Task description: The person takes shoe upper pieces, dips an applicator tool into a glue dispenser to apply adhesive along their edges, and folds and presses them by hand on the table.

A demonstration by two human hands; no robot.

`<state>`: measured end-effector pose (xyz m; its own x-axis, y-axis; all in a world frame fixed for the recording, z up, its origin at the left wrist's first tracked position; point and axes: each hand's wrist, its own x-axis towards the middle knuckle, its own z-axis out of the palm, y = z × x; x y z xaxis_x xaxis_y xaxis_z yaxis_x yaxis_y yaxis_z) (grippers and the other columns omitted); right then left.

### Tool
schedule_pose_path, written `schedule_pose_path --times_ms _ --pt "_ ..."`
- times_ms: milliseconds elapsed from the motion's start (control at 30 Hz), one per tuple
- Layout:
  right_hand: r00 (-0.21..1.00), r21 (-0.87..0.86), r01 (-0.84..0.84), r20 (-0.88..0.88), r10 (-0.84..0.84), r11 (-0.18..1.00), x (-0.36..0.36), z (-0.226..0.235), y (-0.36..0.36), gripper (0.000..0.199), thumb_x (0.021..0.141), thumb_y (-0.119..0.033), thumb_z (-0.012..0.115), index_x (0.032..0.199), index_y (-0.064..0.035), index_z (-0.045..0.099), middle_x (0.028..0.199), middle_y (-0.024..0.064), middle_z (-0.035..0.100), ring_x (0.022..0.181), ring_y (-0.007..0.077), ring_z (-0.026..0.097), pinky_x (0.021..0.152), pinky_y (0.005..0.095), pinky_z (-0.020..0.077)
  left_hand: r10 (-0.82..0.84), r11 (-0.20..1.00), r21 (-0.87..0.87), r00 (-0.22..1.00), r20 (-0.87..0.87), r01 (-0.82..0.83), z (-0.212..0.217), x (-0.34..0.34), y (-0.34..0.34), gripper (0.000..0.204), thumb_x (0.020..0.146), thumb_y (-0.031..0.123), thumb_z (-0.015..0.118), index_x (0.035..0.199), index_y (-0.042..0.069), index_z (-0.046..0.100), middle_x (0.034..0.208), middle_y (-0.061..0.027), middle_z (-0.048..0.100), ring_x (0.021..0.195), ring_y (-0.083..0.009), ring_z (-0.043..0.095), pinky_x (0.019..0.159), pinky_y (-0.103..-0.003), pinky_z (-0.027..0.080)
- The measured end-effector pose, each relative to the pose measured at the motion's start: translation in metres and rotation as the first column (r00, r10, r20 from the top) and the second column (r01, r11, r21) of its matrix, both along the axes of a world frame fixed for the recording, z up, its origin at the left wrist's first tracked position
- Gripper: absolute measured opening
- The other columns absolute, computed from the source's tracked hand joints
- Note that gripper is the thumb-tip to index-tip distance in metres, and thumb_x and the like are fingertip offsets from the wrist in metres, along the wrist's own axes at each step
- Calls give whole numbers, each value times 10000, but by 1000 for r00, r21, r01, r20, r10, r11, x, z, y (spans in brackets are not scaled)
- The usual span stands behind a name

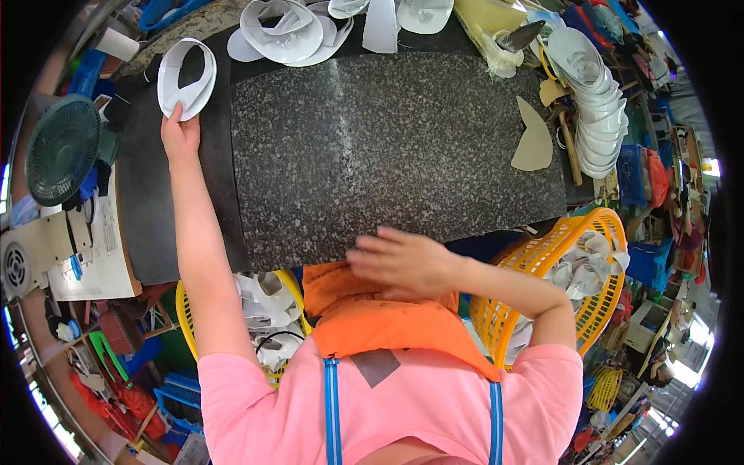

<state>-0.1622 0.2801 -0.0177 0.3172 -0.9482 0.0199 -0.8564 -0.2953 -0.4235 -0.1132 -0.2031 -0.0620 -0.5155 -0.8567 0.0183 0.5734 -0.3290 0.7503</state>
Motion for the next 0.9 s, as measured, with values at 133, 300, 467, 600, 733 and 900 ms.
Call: schedule_pose_path --times_ms 133,300,467,600,733,900 --pt "1000 -145 14 18 -12 989 -15 5 16 564 789 -299 585 1264 -22 465 1368 149 405 1297 272 351 1082 454 254 -34 993 119 998 61 26 25 -8 39 406 848 -75 492 1243 -37 405 1224 -182 502 1150 -318 498 985 -468 423" --pt "674 -242 688 -137 -726 684 -93 3 -44 557 789 -300 585 1242 3 471 1365 186 395 1293 317 343 1075 466 255 -307 939 172 951 26 298 67 -12 126 416 845 -56 502 1251 -39 407 1231 -177 515 1148 -281 513 991 -416 422" --pt "914 -142 85 404 -20 986 -9 -4 -40 385 884 -350 526 1096 -35 586 1229 159 529 1173 328 482 1031 468 327 -493 869 104 864 103 484 51 0 191 410 823 -64 516 1226 -59 439 1182 -173 557 1092 -259 557 978 -388 426" --pt "315 334 418 819 -480 845 -40 6 -46 413 933 -315 487 1239 -38 496 1184 92 568 1036 231 584 912 360 443 -504 863 136 852 145 487 45 -14 238 448 791 -113 494 1232 -69 427 1194 -206 544 1096 -275 555 981 -398 427" --pt "-335 521 580 853 -400 626 -51 21 -63 441 920 -296 501 1250 -4 471 1140 69 578 1060 142 536 931 321 398 -576 817 113 804 147 565 54 -16 280 431 810 -112 482 1228 -19 440 1127 -115 572 1043 -190 569 922 -325 457" --pt "-409 524 657 852 -328 542 -58 20 -66 316 874 -225 589 1088 8 600 1011 69 630 950 135 574 840 296 437 -568 818 9 804 179 576 56 -26 293 502 818 -83 514 1298 -6 388 1139 -107 549 1073 -172 531 912 -305 441"
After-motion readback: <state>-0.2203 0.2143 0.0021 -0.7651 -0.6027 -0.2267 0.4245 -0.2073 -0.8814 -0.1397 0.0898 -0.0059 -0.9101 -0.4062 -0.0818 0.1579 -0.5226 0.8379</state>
